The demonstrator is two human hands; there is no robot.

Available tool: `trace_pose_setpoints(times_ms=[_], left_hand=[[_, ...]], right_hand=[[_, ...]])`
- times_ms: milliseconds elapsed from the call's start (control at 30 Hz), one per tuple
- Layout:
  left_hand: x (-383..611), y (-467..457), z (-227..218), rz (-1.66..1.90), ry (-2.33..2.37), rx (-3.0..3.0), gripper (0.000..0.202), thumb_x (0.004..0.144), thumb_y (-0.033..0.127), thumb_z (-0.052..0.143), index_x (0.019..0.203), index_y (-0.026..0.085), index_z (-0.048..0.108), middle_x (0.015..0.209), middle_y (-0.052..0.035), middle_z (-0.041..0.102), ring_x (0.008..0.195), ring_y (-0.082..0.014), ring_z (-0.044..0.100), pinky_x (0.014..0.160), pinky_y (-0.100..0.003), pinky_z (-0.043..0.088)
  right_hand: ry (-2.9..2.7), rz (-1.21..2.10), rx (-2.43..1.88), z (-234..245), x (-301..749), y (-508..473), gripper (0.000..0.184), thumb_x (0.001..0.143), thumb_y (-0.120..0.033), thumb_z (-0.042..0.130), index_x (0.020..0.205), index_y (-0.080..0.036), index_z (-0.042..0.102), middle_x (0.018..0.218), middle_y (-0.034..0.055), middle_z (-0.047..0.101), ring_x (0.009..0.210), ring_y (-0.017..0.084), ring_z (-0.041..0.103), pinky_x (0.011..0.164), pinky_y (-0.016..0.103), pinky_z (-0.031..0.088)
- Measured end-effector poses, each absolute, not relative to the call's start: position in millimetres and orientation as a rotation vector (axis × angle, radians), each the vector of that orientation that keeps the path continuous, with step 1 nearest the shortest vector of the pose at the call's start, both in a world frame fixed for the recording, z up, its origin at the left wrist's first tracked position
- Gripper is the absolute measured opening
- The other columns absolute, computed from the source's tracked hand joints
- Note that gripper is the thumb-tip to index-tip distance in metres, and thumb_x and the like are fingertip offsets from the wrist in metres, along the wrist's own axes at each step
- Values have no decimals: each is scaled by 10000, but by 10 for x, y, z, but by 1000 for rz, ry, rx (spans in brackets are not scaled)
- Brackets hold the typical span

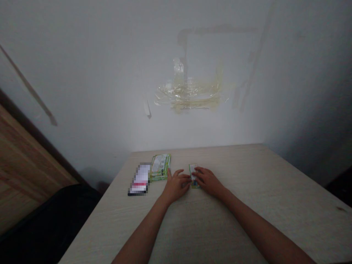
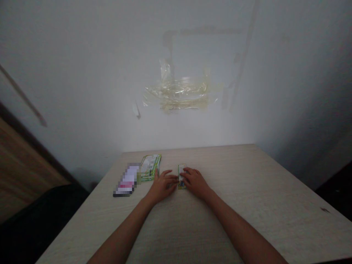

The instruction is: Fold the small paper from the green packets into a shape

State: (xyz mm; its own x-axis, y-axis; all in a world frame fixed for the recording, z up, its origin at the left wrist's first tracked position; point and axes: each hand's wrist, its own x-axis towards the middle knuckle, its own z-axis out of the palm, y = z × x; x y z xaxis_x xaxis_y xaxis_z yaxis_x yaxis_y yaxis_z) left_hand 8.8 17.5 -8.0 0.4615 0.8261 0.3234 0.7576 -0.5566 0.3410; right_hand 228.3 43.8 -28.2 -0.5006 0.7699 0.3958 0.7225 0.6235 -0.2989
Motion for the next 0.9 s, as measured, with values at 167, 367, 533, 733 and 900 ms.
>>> trace_pose_setpoints(times_ms=[167,367,533,733,900], left_hand=[[84,184,-100,701,1387,2553,239,878,349,552,1064,368,700,1176,13,693,1314,-274,408,1120,-651,-103],[88,187,-108,697,1399,2559,242,868,346,563,1071,386,689,1184,27,688,1309,-276,417,1108,-675,-78],[85,192,-115,718,1380,2554,236,872,337,559,1063,373,693,1177,23,689,1308,-268,416,1114,-656,-104],[86,193,-103,712,1383,2549,230,869,333,563,1050,369,701,1166,22,695,1306,-271,422,1120,-649,-107],[92,196,-100,702,1394,2565,230,856,316,580,1043,373,700,1182,22,684,1297,-273,433,1116,-676,-53]], right_hand=[[-2360,145,-1156,-266,2288,430,333,933,-267,494,1242,-275,617,1349,78,548,1241,211,503,1068,411,372],[-2364,161,-1164,-292,2295,444,340,941,-282,485,1259,-282,606,1365,76,535,1252,216,491,1075,423,358],[-2372,168,-1160,-268,2300,428,340,942,-286,485,1260,-282,606,1366,73,536,1253,213,490,1078,418,355],[-2384,160,-1140,-266,2308,431,353,935,-266,489,1270,-288,599,1378,76,525,1262,215,481,1074,418,358],[-2397,177,-1152,-256,2307,433,358,922,-255,510,1261,-316,608,1390,71,512,1267,229,473,1075,425,350]])
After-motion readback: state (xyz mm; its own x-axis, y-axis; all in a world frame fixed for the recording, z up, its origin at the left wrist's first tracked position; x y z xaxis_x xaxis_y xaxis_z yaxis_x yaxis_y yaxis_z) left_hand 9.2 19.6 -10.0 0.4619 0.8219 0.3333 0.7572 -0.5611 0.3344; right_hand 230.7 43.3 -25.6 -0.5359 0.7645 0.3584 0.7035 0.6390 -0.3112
